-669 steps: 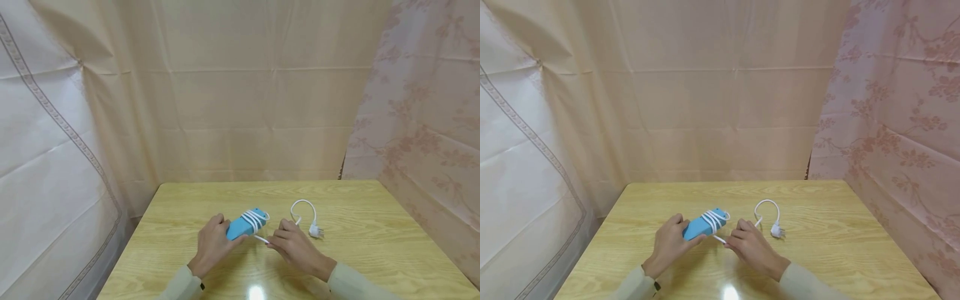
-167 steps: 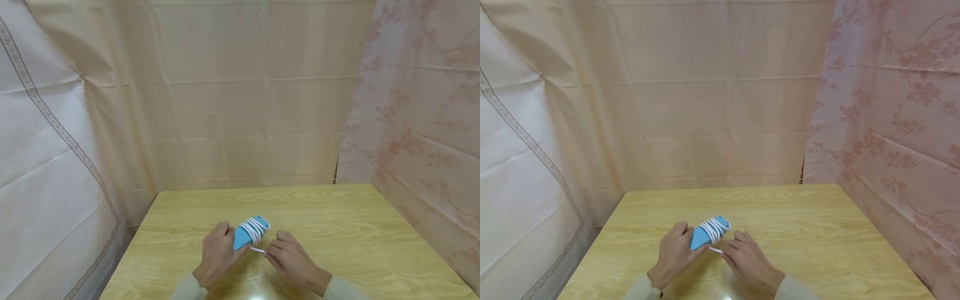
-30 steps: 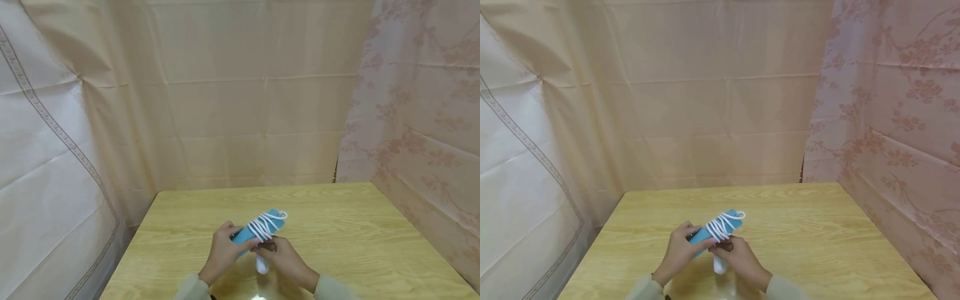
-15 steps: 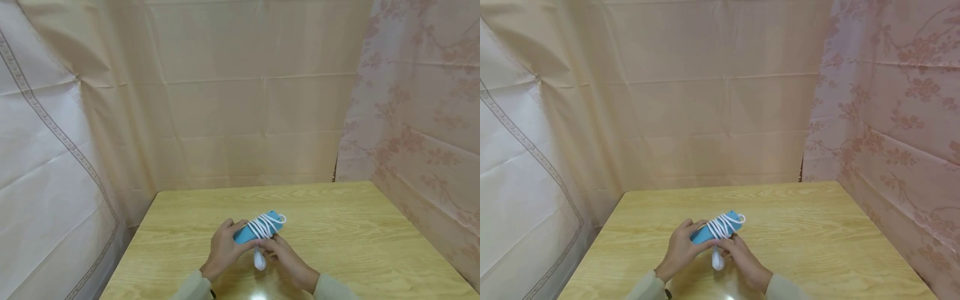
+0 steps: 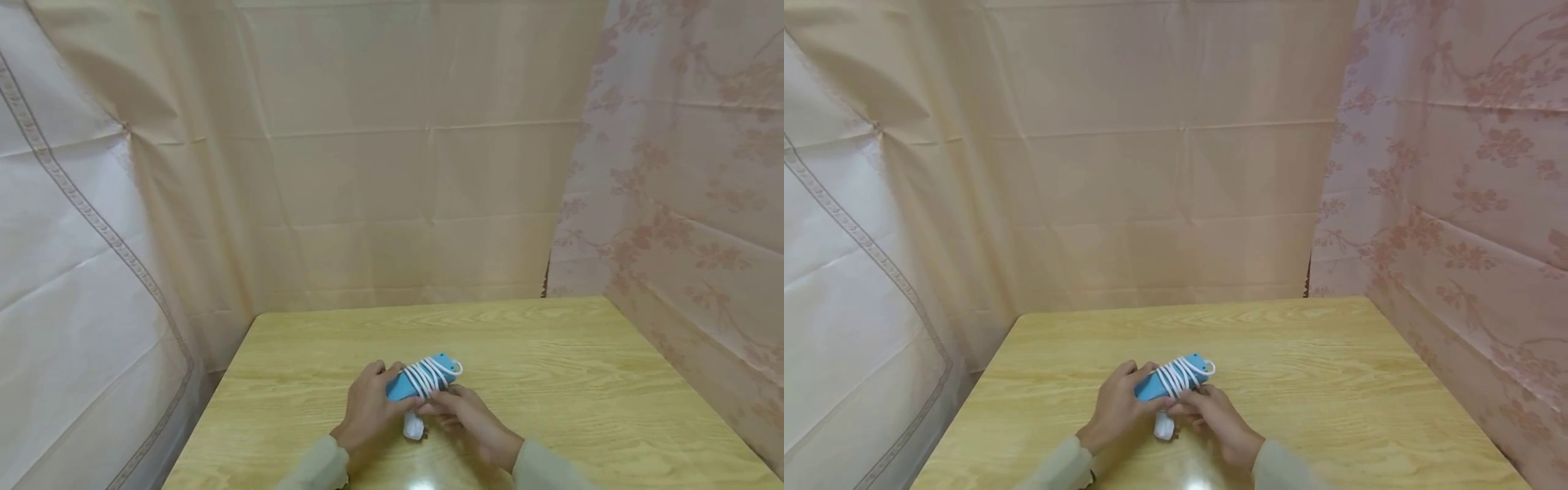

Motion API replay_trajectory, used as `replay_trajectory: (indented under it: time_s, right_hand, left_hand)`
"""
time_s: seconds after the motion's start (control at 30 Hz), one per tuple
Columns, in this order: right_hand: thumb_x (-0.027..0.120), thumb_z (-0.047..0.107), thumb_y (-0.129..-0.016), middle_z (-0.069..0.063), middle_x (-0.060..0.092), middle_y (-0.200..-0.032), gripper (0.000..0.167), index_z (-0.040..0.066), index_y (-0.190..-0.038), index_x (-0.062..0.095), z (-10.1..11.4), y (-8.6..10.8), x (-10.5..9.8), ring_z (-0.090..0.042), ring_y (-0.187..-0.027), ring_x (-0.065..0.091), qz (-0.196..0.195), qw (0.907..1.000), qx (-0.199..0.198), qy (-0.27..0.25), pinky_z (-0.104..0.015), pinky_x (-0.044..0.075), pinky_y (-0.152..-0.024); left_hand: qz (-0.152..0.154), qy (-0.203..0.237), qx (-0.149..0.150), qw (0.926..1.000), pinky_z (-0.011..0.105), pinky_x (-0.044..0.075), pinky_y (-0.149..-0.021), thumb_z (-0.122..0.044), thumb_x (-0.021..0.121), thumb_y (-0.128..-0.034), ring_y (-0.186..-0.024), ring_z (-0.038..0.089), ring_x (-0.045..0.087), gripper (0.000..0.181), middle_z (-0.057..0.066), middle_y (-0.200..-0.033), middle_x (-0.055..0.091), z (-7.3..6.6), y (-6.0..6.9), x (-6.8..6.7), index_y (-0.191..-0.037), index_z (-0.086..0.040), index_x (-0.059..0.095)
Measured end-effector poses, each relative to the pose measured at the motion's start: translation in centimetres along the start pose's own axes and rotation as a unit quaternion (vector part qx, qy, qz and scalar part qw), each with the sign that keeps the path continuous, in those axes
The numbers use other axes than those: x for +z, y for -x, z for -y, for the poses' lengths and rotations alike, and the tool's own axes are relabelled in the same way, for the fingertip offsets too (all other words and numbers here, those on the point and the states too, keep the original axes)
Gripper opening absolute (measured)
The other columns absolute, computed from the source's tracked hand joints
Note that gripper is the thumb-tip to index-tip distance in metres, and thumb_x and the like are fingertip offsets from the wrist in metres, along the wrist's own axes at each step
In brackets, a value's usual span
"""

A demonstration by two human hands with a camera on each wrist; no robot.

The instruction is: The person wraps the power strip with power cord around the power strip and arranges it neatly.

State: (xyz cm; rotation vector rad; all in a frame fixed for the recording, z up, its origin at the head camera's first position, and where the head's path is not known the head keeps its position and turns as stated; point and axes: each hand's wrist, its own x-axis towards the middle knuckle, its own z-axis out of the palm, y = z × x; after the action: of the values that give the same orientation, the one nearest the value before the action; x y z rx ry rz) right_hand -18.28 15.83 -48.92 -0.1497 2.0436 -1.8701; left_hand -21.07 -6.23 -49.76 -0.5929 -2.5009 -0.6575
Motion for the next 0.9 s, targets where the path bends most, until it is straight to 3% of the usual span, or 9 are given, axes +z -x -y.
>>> replay_trajectory:
  time_s: [0.2, 0.3, 0.47, 0.9]
  right_hand:
    - [0.054, 0.032, -0.106, -0.009, 0.075, -0.099, 0.052, -0.011, -0.134, 0.052, -0.8, -0.3, 0.0, -0.020, -0.084, 0.057, -0.004, 0.9993, 0.035, 0.016, -0.034, 0.048, -0.073]
    - [0.057, 0.026, -0.102, -0.006, 0.074, -0.095, 0.054, -0.014, -0.137, 0.046, -1.0, -0.3, 0.2, -0.021, -0.086, 0.059, -0.013, 0.9985, 0.043, 0.031, -0.035, 0.050, -0.072]
    - [0.060, 0.020, -0.096, -0.007, 0.075, -0.095, 0.056, -0.010, -0.139, 0.042, -0.8, -0.5, 0.0, -0.024, -0.088, 0.062, -0.010, 0.9981, 0.039, 0.046, -0.037, 0.050, -0.074]
    - [0.060, 0.015, -0.098, -0.008, 0.074, -0.090, 0.046, -0.004, -0.137, 0.045, -0.6, -0.4, 0.0, -0.022, -0.076, 0.060, 0.026, 0.9956, 0.019, 0.088, -0.034, 0.050, -0.066]
  left_hand:
    - [0.073, -0.008, -0.020, 0.9971, 0.020, 0.033, -0.057, -0.057, 0.085, -0.0781, -0.073, 0.006, 0.038, 0.064, -0.008, -0.086, 0.048, 1.0, -0.1, 0.5, -0.125, -0.014, 0.075]
    - [0.102, -0.018, -0.033, 0.9941, 0.021, 0.033, -0.055, -0.056, 0.085, -0.0780, -0.071, 0.007, 0.039, 0.065, -0.007, -0.084, 0.048, 1.4, -0.2, 0.6, -0.126, -0.013, 0.074]
    - [0.133, -0.029, -0.038, 0.9900, 0.022, 0.033, -0.054, -0.058, 0.082, -0.0798, -0.071, 0.007, 0.041, 0.071, -0.006, -0.086, 0.051, 2.1, -0.6, 0.6, -0.131, -0.011, 0.071]
    - [0.186, -0.071, -0.002, 0.9800, 0.023, 0.037, -0.057, -0.064, 0.075, -0.0821, -0.080, 0.013, 0.046, 0.072, 0.005, -0.103, 0.067, 3.2, -1.1, 0.2, -0.134, -0.014, 0.068]
